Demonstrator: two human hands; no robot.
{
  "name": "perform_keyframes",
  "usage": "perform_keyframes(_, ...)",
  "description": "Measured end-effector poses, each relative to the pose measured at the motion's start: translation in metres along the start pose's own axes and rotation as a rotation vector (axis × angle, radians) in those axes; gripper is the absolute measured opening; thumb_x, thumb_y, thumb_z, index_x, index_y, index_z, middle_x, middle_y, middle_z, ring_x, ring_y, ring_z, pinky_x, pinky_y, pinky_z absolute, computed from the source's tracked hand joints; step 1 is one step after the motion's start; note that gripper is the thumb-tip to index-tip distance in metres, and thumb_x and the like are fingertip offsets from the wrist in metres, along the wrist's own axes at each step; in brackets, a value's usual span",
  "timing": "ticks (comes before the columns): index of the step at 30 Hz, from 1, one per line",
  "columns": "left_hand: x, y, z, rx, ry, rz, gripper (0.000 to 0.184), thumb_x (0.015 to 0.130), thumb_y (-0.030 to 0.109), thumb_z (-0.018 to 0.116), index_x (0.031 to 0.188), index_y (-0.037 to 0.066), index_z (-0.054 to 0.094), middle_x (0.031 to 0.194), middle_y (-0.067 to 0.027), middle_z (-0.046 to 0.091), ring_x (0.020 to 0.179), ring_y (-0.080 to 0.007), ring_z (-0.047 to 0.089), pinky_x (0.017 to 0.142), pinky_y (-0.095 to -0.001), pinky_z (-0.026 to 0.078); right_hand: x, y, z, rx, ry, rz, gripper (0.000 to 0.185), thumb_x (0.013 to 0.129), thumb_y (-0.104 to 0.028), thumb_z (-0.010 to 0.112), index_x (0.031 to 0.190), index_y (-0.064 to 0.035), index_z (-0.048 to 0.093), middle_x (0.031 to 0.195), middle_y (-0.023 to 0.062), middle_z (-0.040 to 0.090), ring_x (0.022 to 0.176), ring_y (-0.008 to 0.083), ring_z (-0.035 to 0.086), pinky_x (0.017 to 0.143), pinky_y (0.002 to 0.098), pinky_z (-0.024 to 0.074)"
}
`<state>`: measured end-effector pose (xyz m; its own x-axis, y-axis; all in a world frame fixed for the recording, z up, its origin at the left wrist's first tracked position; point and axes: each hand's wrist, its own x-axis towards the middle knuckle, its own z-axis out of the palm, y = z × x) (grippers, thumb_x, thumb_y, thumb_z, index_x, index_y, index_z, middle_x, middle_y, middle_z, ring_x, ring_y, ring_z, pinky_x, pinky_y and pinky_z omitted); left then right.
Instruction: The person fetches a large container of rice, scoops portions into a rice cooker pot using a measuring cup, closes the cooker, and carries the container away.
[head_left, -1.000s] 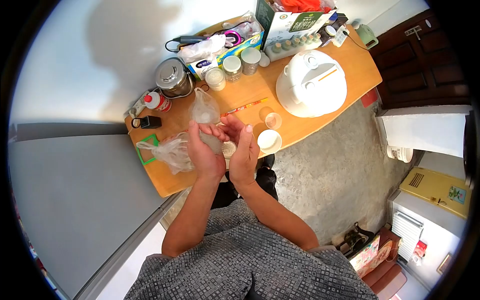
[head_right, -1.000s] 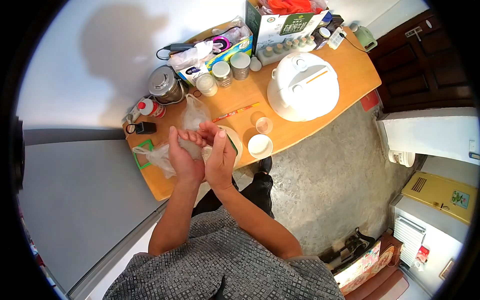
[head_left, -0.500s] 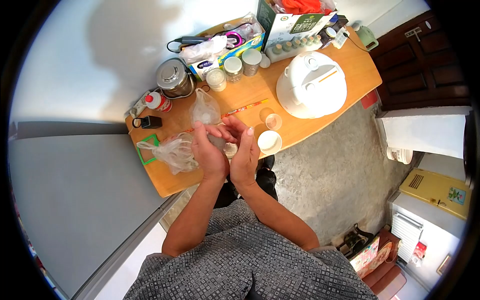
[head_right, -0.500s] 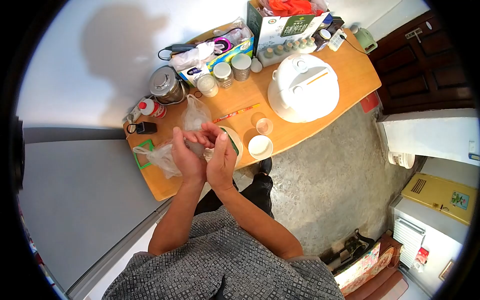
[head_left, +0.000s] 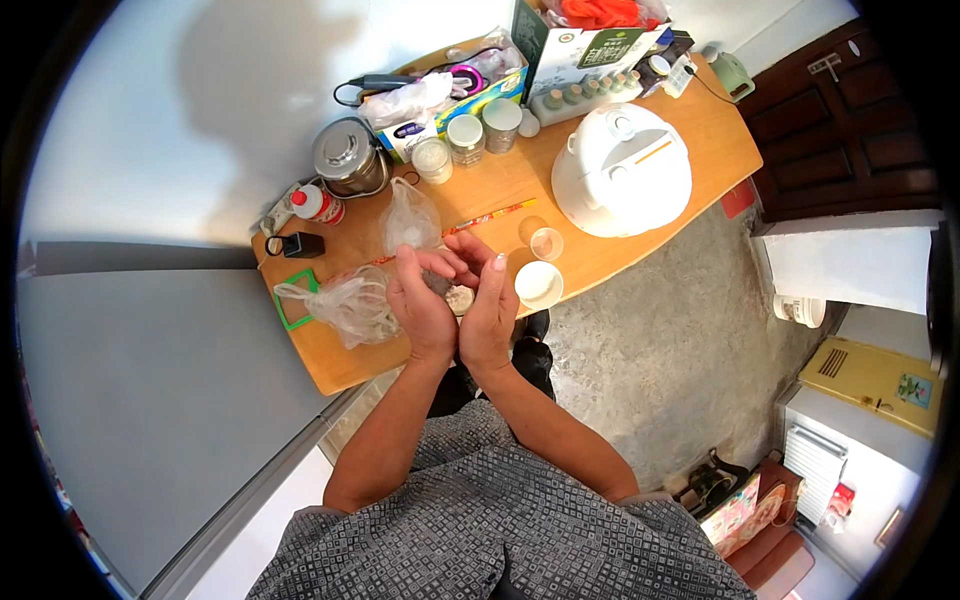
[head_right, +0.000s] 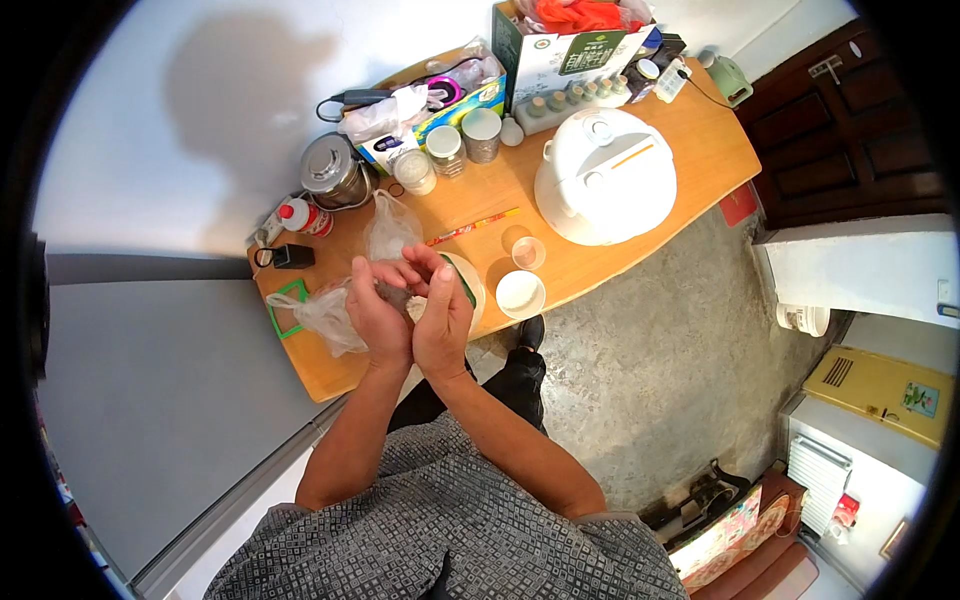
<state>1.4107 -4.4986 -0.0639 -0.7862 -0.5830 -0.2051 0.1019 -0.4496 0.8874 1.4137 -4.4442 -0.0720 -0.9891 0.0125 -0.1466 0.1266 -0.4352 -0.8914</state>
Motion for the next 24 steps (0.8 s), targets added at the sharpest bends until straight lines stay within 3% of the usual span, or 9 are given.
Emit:
perform_keyframes(10, -0.0014, -0.0007, -0.0071, 0.104, -0.136, 0.067, 0.058, 0.107, 0.035, 0.03, 0.062, 0.003, 0.048, 0.061, -0.0099, 0.057, 0.059, -0.0201, 0.059, 0.06, -0.0304, 0.049, 0.001, 0.0031, -0.0022, 0.046, -0.018, -0.021, 0.054, 0.108, -0.038, 0.03, 0.125, 0.0068, 0.055, 0.117, 0.0141, 0.063, 0.103, 0.02, 0.06, 0.093, 0.0331, 0.0476)
perform_keyframes(20, -0.004, -0.0039, -0.0015, 0.11, -0.081, 0.125, 0.059, 0.107, 0.033, 0.028, 0.062, 0.002, 0.051, 0.063, -0.0106, 0.061, 0.06, -0.0188, 0.058, 0.065, -0.0299, 0.047, 0.0009, 0.0042, -0.0027, 0.057, -0.031, -0.057, 0.051, 0.108, -0.035, 0.029, 0.124, 0.0062, 0.054, 0.117, 0.0136, 0.063, 0.104, 0.0202, 0.059, 0.095, 0.034, 0.0471)
perform_keyframes(24, -0.0079, -0.0011, -0.0085, 0.235, -0.21, 0.139, 0.059, 0.106, 0.032, 0.026, 0.06, 0.002, 0.049, 0.064, -0.0119, 0.06, 0.063, -0.0195, 0.056, 0.067, -0.0314, 0.046, -0.0005, 0.0005, -0.0029, 0.093, -0.034, -0.01, 0.051, 0.108, -0.035, 0.029, 0.124, 0.0062, 0.054, 0.117, 0.0135, 0.062, 0.105, 0.0201, 0.059, 0.096, 0.034, 0.0468)
